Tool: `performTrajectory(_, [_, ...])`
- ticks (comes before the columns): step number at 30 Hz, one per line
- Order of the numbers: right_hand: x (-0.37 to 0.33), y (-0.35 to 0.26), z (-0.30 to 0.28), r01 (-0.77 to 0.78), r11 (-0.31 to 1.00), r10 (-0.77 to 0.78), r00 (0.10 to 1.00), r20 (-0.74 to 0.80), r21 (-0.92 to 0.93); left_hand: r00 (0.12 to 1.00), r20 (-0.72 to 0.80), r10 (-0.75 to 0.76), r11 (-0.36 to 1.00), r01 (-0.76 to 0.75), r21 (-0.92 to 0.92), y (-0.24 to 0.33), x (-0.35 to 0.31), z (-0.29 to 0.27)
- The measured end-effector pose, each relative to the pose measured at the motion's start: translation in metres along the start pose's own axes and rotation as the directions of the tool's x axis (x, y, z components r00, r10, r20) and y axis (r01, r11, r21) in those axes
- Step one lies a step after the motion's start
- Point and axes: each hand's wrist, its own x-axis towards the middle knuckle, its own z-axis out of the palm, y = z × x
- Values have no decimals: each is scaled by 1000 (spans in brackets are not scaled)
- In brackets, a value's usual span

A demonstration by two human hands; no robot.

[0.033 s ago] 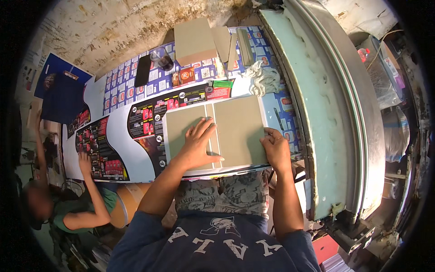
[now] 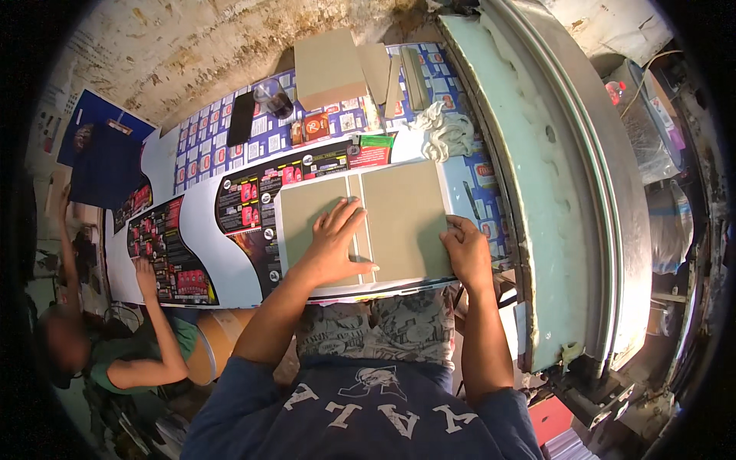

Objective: The person feeds a printed sheet through a glue-applying machine, then places cardboard panels and a spacing strip onto the glued surface to assemble book covers.

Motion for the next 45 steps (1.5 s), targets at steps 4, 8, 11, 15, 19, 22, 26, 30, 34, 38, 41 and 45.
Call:
performTrajectory(4, [2, 2, 1, 84, 990, -92, 993, -74, -114, 1000, 2, -1, 999, 1, 47, 3, 0, -1])
performTrajectory(8, [10, 11, -3, 224, 936, -244, 969, -39, -271, 1000, -1, -8, 999, 8, 54, 5, 1, -1])
performTrajectory(11, [10, 5, 2, 138, 959, -157, 986, -58, -246, 1000, -12, 4, 998, -4, 57, 2, 1, 0])
performTrajectory(15, [8, -4, 1, 45, 977, -57, 997, -56, -208, 1000, -1, 3, 999, -3, 48, 2, 1, -1])
performTrajectory(19, [8, -7, 0, 27, 978, -40, 998, -56, -206, 999, 35, -8, 999, 7, 33, 1, 1, -2])
performTrajectory(22, [8, -8, 0, 23, 976, -37, 997, -60, -218, 999, 41, -18, 999, 17, 34, 3, 1, -3])
performTrajectory(26, [9, -7, 0, 30, 977, -43, 997, -57, -213, 999, 41, -20, 999, 18, 35, 4, 1, -3])
performTrajectory(30, [10, -7, 0, 37, 975, -50, 997, -53, -218, 999, 38, -21, 999, 19, 40, 4, 1, -3])
performTrajectory(34, [13, -1, -1, 79, 970, -93, 994, -50, -228, 999, 40, -27, 999, 25, 36, 5, 0, -4])
performTrajectory(38, [10, -7, 8, 123, 929, -132, 991, -2, -349, 999, 24, -25, 1000, 24, 11, -1, -4, -5])
performTrajectory(41, [6, -38, 22, 236, 781, -313, 949, -35, -578, 999, 33, -37, 999, 37, 6, 0, -5, -8])
performTrajectory(45, [36, -31, 85, 604, 499, -607, 756, 246, -622, 999, 30, -37, 999, 36, 29, 0, -4, -5])
